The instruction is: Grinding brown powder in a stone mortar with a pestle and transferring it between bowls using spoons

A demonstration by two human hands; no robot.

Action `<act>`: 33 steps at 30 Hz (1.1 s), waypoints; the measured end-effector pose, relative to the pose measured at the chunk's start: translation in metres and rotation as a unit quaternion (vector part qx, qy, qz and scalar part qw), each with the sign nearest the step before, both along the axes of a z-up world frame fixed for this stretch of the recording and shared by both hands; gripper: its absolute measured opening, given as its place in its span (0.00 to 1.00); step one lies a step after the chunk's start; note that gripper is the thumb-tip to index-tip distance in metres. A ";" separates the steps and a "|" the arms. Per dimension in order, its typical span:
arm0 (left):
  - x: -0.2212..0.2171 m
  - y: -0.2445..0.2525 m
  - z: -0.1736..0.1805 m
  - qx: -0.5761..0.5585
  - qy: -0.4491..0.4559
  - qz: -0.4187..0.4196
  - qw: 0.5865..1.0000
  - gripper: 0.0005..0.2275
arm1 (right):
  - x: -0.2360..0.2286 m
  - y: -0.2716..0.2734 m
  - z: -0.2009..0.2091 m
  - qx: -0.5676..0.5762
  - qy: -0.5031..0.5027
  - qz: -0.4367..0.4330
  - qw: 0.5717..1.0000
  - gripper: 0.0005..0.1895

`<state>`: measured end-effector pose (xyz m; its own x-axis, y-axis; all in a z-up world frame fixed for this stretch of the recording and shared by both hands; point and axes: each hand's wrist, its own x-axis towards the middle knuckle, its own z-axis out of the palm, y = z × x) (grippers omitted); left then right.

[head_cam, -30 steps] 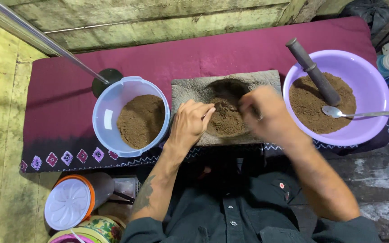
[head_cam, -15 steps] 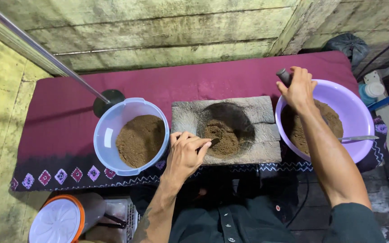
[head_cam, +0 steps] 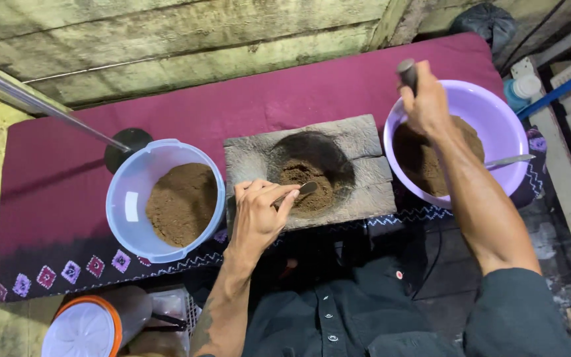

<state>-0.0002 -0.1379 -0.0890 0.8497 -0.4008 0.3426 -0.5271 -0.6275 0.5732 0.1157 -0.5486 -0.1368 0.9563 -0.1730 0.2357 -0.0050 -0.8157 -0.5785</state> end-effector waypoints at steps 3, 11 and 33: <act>0.000 -0.005 0.001 -0.001 -0.013 0.005 1.000 0.06 | -0.017 -0.003 0.039 0.062 -0.097 0.023 0.993 0.12; -0.009 0.011 0.012 0.015 -0.038 0.038 0.998 0.06 | -0.086 0.057 0.148 0.120 -0.305 0.102 0.939 0.12; 0.045 0.003 0.003 0.067 -0.043 -0.013 0.997 0.11 | -0.114 0.209 0.065 0.500 -0.303 0.264 0.767 0.13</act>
